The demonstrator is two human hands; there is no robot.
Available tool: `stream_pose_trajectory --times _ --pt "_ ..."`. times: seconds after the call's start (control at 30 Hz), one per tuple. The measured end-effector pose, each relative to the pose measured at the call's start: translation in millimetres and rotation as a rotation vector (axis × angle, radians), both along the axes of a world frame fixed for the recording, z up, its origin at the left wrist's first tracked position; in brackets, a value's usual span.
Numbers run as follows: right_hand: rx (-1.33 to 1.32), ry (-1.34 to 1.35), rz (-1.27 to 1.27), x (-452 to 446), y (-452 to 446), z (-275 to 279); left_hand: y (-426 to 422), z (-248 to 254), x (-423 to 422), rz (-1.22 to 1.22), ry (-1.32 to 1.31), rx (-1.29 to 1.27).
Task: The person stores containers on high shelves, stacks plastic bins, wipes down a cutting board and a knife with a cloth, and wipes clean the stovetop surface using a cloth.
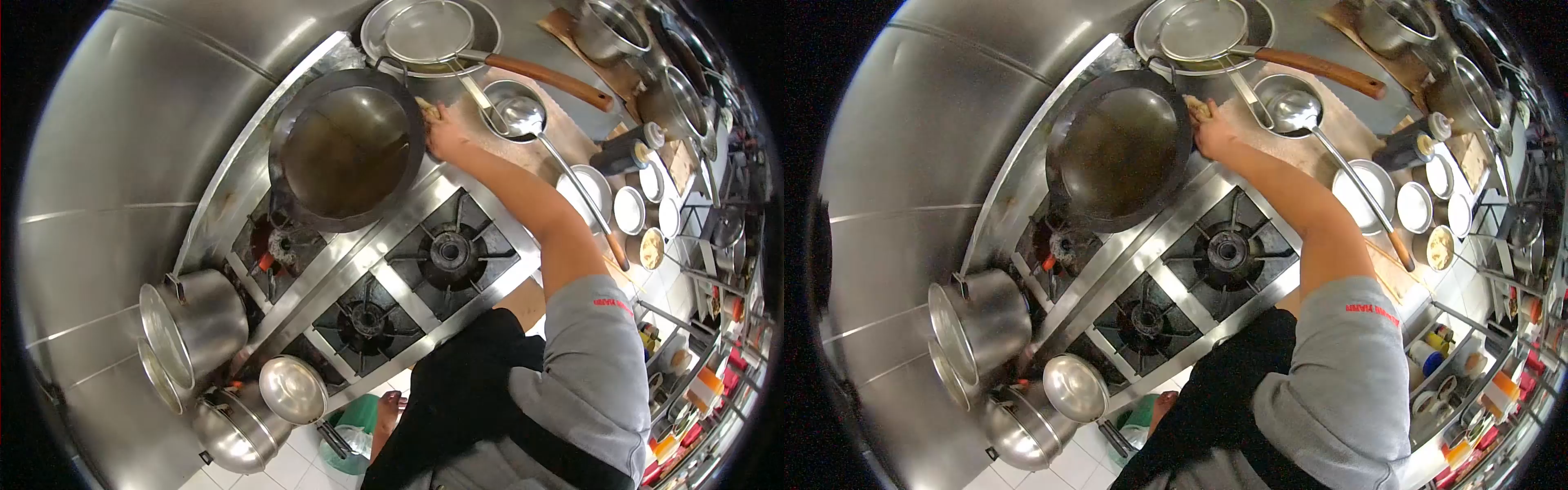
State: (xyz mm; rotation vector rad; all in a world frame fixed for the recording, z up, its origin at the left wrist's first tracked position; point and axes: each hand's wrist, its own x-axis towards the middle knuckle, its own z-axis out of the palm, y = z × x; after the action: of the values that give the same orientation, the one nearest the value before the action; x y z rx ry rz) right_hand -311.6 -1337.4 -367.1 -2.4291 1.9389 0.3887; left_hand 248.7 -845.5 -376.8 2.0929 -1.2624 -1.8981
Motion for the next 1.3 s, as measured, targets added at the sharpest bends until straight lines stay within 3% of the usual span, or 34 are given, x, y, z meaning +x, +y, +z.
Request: stream_pose_trajectory --times 0.1,0.13,0.2,0.23,0.3,0.33,0.37,0.4,0.47,0.5,0.57,0.6,0.67,0.77,0.8,0.83,0.87,1.0,1.03,1.07,1.1,1.17,1.23,1.3 --pt "-0.079 -0.179 -0.025 -12.3 -49.5 -50.6 -3.0 24.4 -23.6 0.002 -0.028 0.004" --pt "-0.286 -0.312 -0.023 -18.6 -59.1 -73.2 1.1 25.2 -27.9 0.006 -0.018 0.012" --pt "-0.264 -0.356 0.035 -19.4 -67.0 -60.7 10.5 21.2 -39.0 0.091 -0.090 0.146" --pt "-0.255 -0.378 0.060 -19.4 -68.0 -52.6 14.3 18.7 -41.9 0.063 -0.076 0.083" --pt "-0.299 -0.448 0.004 -29.5 -95.3 -107.9 39.1 4.8 -32.1 0.002 -0.049 -0.029" --pt "-0.300 -0.452 -0.021 -30.6 -89.5 -117.9 61.6 -21.3 -13.0 -0.141 -0.043 -0.180" --pt "-0.301 -0.456 -0.047 -31.5 -83.3 -126.9 77.4 -48.3 5.4 -0.033 0.020 -0.154" --pt "-0.282 -0.429 -0.066 -29.5 -62.4 -113.0 93.4 -69.9 23.6 0.077 0.082 -0.122" --pt "-0.142 -0.177 0.056 -24.0 -10.2 -46.6 82.9 -34.0 12.4 0.045 0.021 -0.075" --pt "-0.079 -0.064 0.130 -20.1 17.4 -8.0 45.2 18.2 -25.2 0.043 0.078 -0.055" --pt "-0.326 -0.119 0.215 -28.5 49.1 -28.7 63.7 -12.2 0.8 0.058 0.032 0.000" --pt "-0.152 0.029 0.175 -25.7 61.4 -23.2 58.8 -0.2 -4.9 0.026 -0.015 0.023" --pt "-0.166 0.029 0.120 -15.5 100.8 -15.0 35.4 22.4 -17.8 -0.034 -0.112 0.047" --pt "-0.271 -0.173 0.087 -2.1 159.8 -54.3 66.4 -35.1 40.6 -0.237 -0.004 -0.149" --pt "-0.235 -0.195 0.037 2.6 172.7 -82.7 95.3 -75.1 64.8 0.082 0.099 -0.043" --pt "-0.199 -0.223 -0.010 9.3 178.7 -107.9 94.1 -75.8 73.2 0.025 0.079 -0.040" --pt "-0.164 -0.507 -0.164 16.7 181.9 -122.9 85.7 -63.9 71.1 -0.049 0.008 -0.016" --pt "-0.147 -0.446 -0.090 16.4 151.1 -125.4 73.8 -41.9 70.3 -0.279 -0.195 0.004" --pt "-0.198 -0.448 -0.051 7.7 146.8 -139.5 72.2 -38.8 66.2 -0.263 -0.185 -0.049" --pt "-0.205 -0.453 -0.077 3.1 151.9 -142.4 70.9 -52.2 78.1 -0.645 -0.045 -0.558" --pt "-0.218 -0.454 -0.092 -4.2 151.4 -144.3 57.0 -45.5 69.7 -0.647 -0.078 -0.446" --pt "-0.166 -0.906 -0.416 -16.4 151.6 -153.4 34.3 -28.2 50.8 -0.574 -0.081 -0.257" --pt "-0.165 -0.890 -0.532 -21.5 176.1 -148.7 14.8 -1.9 21.7 -0.358 -0.043 -0.120" --pt "-0.210 -0.407 -0.413 -28.0 218.3 -108.5 -1.0 13.0 -11.7 -0.078 -0.015 0.008"
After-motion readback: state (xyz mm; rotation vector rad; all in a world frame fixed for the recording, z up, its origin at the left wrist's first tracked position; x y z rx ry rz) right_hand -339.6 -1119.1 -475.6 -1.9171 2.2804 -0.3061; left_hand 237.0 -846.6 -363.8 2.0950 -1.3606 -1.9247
